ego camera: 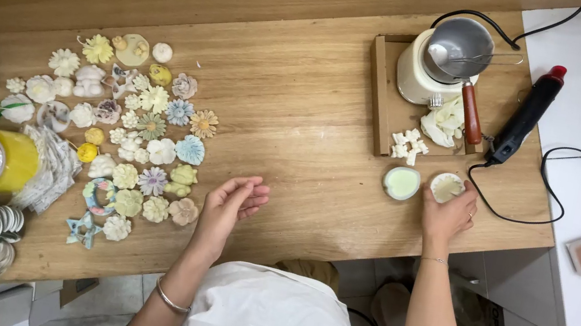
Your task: Package flower-shaped wax melts into small bags and gift boxes with decorative ribbons.
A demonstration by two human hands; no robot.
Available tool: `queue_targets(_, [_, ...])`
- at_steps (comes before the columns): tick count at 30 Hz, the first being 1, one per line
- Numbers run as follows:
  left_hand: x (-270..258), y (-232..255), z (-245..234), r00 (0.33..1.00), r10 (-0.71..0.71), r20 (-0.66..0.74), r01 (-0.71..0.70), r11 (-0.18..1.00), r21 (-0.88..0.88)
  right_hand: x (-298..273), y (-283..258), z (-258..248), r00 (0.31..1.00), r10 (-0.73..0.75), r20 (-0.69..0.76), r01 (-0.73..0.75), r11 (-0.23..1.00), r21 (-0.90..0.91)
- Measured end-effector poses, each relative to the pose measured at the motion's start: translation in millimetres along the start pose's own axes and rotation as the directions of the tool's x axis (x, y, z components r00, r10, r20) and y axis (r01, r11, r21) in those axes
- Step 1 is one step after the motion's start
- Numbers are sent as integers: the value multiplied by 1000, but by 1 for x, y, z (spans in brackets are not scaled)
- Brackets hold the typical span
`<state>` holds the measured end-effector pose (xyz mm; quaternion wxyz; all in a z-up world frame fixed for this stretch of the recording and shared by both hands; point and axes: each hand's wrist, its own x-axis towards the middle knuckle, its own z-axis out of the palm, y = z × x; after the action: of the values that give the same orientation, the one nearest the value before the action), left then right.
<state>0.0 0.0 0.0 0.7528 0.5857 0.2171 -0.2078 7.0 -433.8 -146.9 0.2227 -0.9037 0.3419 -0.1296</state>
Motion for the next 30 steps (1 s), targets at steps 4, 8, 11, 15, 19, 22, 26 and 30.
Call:
queue_targets(4, [1, -12, 2, 999, 32, -19, -32, 999, 5, -4, 7, 5, 1000, -29, 5, 29, 999, 16])
queue_targets(8, [7, -27, 4, 992, 118, -42, -119, 993, -14, -18, -6, -6, 993, -114, -33, 115, 991, 62])
queue_targets(11, [11, -32, 4, 993, 112, -48, -115, 991, -64, -42, -39, -17, 986, -151, -70, 157, 984, 80])
queue_targets(15, [0, -3, 17, 992, 127, 5, -126, 989, -75, -94, -128, -46, 945, -321, 65, 244, 823, 513])
queue_targets(19, [-7, 7, 12, 993, 108, 38, -97, 971, -220, -137, -188, -51, 893, -391, 223, 169, 751, 638])
queue_targets(22, [-22, 22, 7, 984, 176, 24, -166, 957, -237, -162, -228, -49, 796, -314, 518, -74, 799, 597])
queue_targets(26, [-48, 49, 12, 685, 715, 138, -695, 586, 416, -198, -280, -50, 483, -450, 751, -591, 466, 659])
queue_targets(30, [-61, 54, -2, 479, 788, 388, -788, 192, 585, -238, -338, -86, 59, -800, 598, -948, 143, 285])
